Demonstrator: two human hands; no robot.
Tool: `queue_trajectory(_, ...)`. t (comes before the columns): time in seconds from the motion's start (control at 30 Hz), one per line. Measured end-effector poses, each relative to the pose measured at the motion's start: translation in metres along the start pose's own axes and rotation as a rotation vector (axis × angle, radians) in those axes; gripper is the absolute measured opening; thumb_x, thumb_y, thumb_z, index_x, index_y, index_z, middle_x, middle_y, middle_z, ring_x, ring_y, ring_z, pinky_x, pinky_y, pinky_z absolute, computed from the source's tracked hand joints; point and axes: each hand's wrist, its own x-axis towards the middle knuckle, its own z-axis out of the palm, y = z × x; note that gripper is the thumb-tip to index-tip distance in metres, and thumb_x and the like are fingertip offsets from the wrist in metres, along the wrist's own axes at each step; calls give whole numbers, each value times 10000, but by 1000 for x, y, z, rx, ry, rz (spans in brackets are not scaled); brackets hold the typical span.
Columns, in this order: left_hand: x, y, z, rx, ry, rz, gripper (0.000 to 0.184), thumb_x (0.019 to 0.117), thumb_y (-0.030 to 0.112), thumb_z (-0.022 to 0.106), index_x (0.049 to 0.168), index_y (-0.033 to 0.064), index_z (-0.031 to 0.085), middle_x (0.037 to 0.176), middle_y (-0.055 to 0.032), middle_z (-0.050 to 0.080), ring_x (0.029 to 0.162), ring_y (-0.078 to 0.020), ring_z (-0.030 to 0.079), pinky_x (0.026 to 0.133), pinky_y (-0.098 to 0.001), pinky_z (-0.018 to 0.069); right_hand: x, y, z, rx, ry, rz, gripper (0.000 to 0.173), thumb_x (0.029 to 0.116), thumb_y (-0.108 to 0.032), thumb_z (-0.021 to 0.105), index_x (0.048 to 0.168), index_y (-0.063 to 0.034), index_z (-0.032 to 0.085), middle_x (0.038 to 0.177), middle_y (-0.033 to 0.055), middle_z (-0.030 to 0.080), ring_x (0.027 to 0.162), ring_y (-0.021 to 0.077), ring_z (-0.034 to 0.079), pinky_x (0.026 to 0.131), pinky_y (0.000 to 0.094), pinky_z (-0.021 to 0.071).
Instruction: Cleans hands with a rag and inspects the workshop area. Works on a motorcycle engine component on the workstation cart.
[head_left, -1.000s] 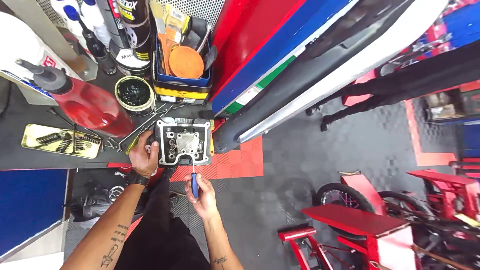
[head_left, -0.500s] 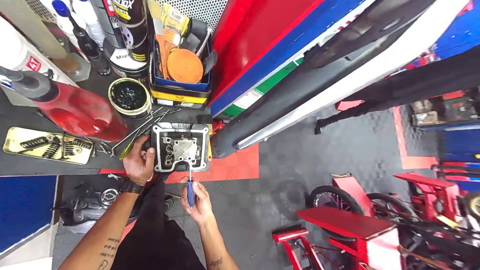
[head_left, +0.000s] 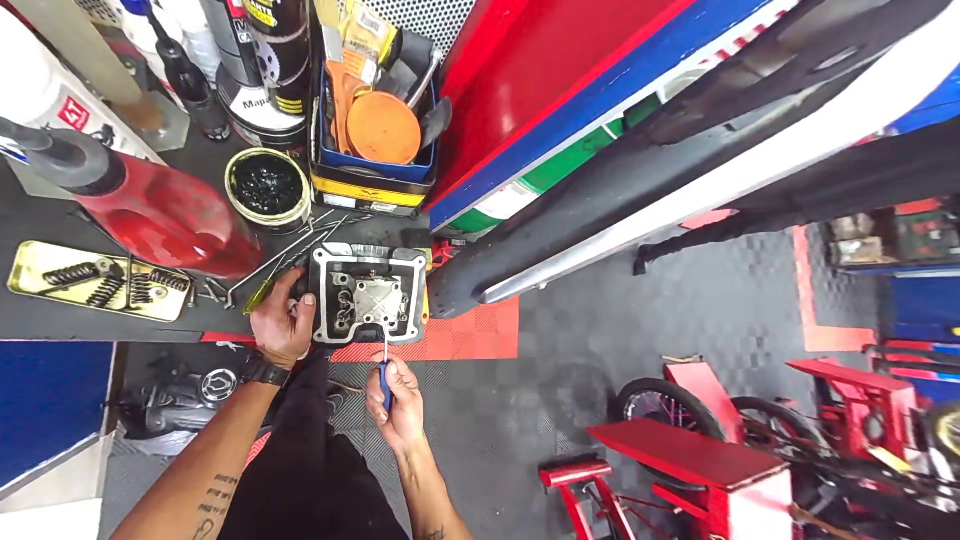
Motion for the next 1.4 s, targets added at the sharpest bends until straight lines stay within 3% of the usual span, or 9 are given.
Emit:
queue_trajectory(0.3,0,0,-1,5,-12,-7,654,1058,530,333,1325,21,645,782,-132,690,569,-188,579,574,-413,512,-3,5,10,-151,127,-91,314,1076,-257,524,1252,-38,663,652,19,574,448,36,467,392,175,382)
queue_trajectory(0.67,0,0,0,10,-4,-6,669,1059,547,321,1323,27,649,724,-115,660,525,-184,540,541,-405,491,-4,10,21,-369,280,-231,286,1062,-149,531,1246,20,671,646,37,600,456,31,483,401,177,405)
queue_trajectory(0.9,0,-1,1,10,-5,-4,676,1057,547,316,1328,22,645,713,-108,648,528,-181,536,545,-403,491,-5,14,29,-777,463,-375,290,993,-47,621,1265,39,678,747,28,665,544,30,533,497,186,472)
queue_trajectory(1.0,-1,-1,0,11,-10,-14,667,1057,540,324,1329,23,645,728,-111,661,536,-181,547,552,-404,497,-5,12,25,-658,463,-307,305,981,-61,640,1260,62,649,724,62,674,542,54,581,491,194,497)
queue_trajectory(1.07,0,0,-1,9,-17,-18,653,1058,524,336,1326,16,646,760,-128,687,548,-192,572,564,-419,513,-6,10,20,-474,430,-200,276,1045,-152,540,1148,54,694,708,76,667,511,49,543,454,181,447)
queue_trajectory(1.13,-1,0,0,6,-13,-15,654,1058,526,337,1322,15,648,755,-127,683,545,-184,565,561,-409,509,-8,4,13,-252,351,-65,384,1071,-248,474,1085,45,722,751,94,675,517,52,539,450,180,435)
queue_trajectory(1.23,0,2,0,3,-3,-3,671,1056,539,334,1311,6,652,760,-123,687,553,-168,575,567,-392,518,-10,2,3,11,209,52,371,1039,-302,548,1135,11,723,838,101,698,567,69,586,485,197,477)
queue_trajectory(1.4,2,5,-4,16,-26,-1,622,1050,456,378,1309,-44,641,975,-172,750,791,-177,718,749,-390,592,-8,8,2,167,132,79,302,1017,-283,610,1161,-30,690,820,82,701,511,51,560,423,175,441)
